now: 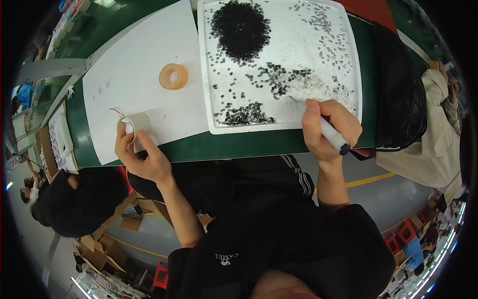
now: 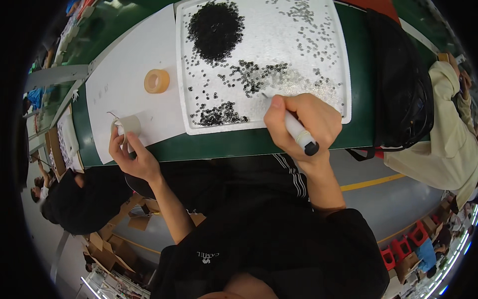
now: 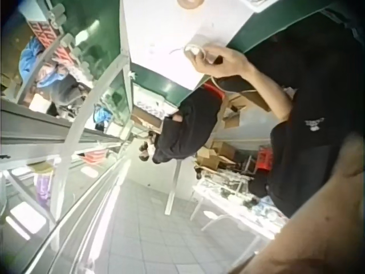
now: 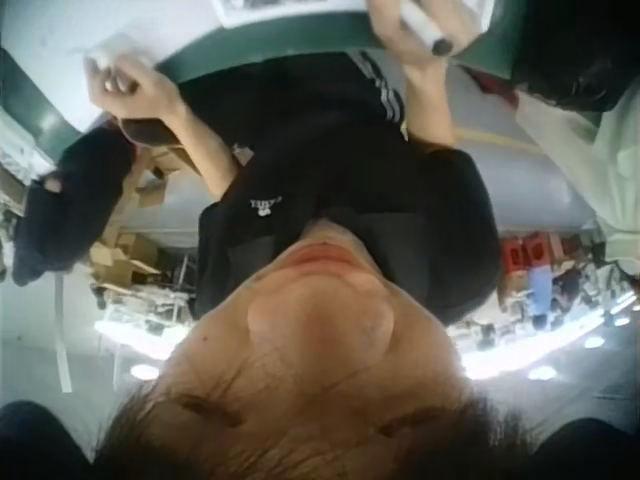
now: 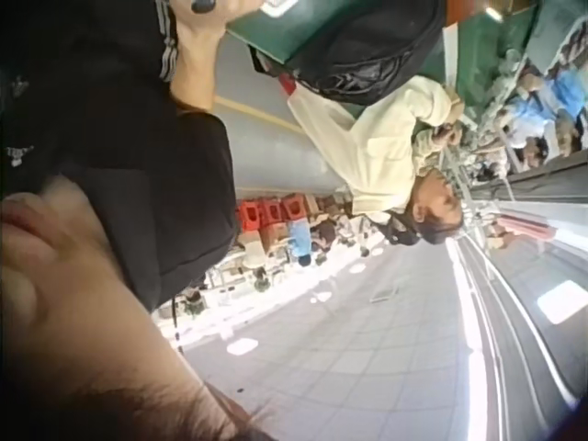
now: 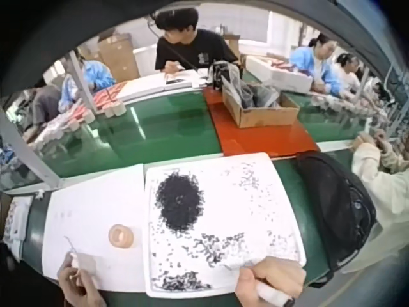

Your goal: Picking small electronic components from a tray using a manual suction tool and placing them into a white plastic housing.

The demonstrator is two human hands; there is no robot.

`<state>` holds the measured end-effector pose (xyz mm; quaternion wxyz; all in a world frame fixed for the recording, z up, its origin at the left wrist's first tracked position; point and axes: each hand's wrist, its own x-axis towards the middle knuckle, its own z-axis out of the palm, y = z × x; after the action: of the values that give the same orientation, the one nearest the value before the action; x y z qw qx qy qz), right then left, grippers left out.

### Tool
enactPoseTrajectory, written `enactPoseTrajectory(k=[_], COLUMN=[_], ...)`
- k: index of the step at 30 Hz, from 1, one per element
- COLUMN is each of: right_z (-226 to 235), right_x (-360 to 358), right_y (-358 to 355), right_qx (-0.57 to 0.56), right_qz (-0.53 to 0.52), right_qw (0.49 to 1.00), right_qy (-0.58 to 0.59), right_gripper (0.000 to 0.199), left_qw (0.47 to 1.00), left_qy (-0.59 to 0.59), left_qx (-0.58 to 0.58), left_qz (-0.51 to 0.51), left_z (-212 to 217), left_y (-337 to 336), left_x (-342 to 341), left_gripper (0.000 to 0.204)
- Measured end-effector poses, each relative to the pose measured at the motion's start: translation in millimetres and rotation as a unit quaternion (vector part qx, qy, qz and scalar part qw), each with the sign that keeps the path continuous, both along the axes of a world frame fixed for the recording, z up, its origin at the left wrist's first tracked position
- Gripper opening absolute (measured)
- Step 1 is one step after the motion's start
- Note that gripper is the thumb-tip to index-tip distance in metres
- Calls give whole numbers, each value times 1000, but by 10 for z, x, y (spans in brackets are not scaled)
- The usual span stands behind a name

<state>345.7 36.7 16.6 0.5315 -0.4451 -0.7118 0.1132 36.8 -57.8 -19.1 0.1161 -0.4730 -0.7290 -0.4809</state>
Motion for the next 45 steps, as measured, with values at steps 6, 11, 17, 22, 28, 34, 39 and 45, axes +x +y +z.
enactPoseTrajectory(k=[6, 11, 17, 22, 28, 34, 39, 45], right_z=[-1, 18, -30, -15, 23, 55, 36, -10], right_x=[1, -4, 54, 61, 54, 41, 38, 98], right_y=[28, 28, 10, -2, 34, 49, 56, -5], right_qx=[-14, -24, -29, -29, -4, 13, 17, -30], right_qz=[2, 17, 2, 5, 64, 97, 101, 15], right_qw=[1000, 999, 999, 998, 997, 993, 992, 998], right_qy=[-25, -36, -42, -47, -46, -63, -72, -56], right_gripper=[17, 16, 15, 13, 8, 6, 6, 12], left_qw=[1000, 1000, 1000, 1000, 1000, 1000, 1000, 1000], left_qy=[-7, -7, -6, -1, -9, -5, 8, -14], left_qx=[6, 12, 13, 10, 17, 9, 16, 16], left_qz=[4, 10, 8, 9, 4, 5, 0, 0], left_z=[-25, -37, -27, -31, -44, -35, -36, -38], left_y=[8, 19, 9, 3, 19, 2, 14, 11], left_x=[7, -1, -3, -2, 5, -5, 7, -2], left_gripper=[19, 19, 19, 18, 19, 19, 15, 19])
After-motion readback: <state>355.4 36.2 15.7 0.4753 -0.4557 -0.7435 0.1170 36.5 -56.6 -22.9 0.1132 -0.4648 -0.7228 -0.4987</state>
